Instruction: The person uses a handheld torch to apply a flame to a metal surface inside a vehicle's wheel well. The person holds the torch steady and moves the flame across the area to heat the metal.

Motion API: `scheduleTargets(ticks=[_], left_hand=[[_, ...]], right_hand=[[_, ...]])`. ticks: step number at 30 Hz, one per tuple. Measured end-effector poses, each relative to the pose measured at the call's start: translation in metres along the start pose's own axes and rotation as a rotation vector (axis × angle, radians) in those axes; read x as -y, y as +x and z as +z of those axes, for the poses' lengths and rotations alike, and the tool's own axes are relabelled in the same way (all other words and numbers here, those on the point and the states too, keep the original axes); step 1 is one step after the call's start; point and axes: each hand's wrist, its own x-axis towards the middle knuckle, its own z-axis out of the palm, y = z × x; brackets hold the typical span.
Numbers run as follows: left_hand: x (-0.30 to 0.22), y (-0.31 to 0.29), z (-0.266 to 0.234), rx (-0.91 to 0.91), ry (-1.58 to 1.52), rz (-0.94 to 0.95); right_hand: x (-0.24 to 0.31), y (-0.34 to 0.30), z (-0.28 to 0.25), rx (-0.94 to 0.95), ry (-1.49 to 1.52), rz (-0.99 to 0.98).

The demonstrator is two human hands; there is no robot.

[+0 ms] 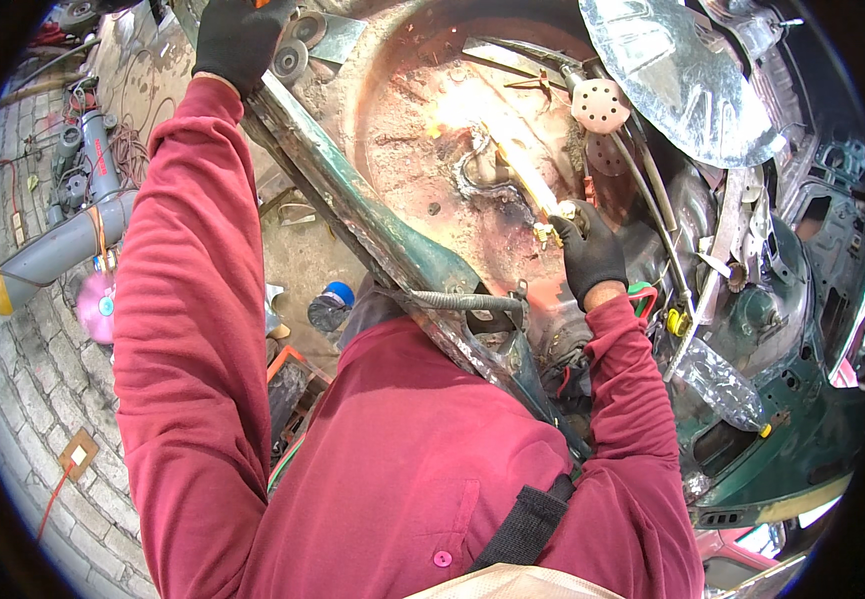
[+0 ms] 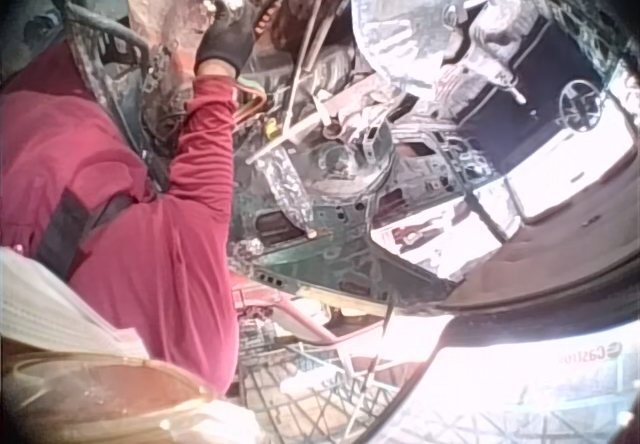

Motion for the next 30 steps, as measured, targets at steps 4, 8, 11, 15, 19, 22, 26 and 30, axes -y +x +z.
scheduleTargets(ticks=[4, 8, 11, 15, 19, 22, 26, 30], left_hand=[[0.0011, 0.0003, -0.0004, -0.004, 0.021, 0.015], [-0.0008, -0.0007, -0.0017, 0.003, 0.033, 0.027], [-0.0006, -0.0006, -0.001, -0.001, 0.015, 0.0], [0.0011, -0.0002, -0.0011, 0.0, 0.016, 0.012], [0.0038, 0.0014, 0.0003, 0.0, 0.004, 0.029], [0.0051, 0.0018, -0.0008, 0.0, 0.009, 0.03], [0.0007, -0.0001, -0.0012, 0.01, 0.036, 0.04], [-0.0001, -0.001, -0.0002, 0.0, 0.018, 0.03]], right_hand=[[0.0011, -0.0002, 0.0002, -0.007, -0.01, 0.014], [-0.0034, 0.0008, 0.0024, -0.012, -0.001, -0.012], [0.0028, -0.0002, -0.0003, -0.012, -0.018, -0.006], [0.0021, 0.0, 0.001, -0.013, -0.007, -0.001], [0.0007, 0.0006, 0.001, -0.009, -0.007, 0.004], [-0.0026, 0.0012, 0.0026, -0.01, -0.023, 0.004], [-0.0034, 0.0012, 0.0036, -0.017, -0.023, -0.013], [-0.0026, 0.0014, 0.0045, -0.009, -0.027, 0.009]])
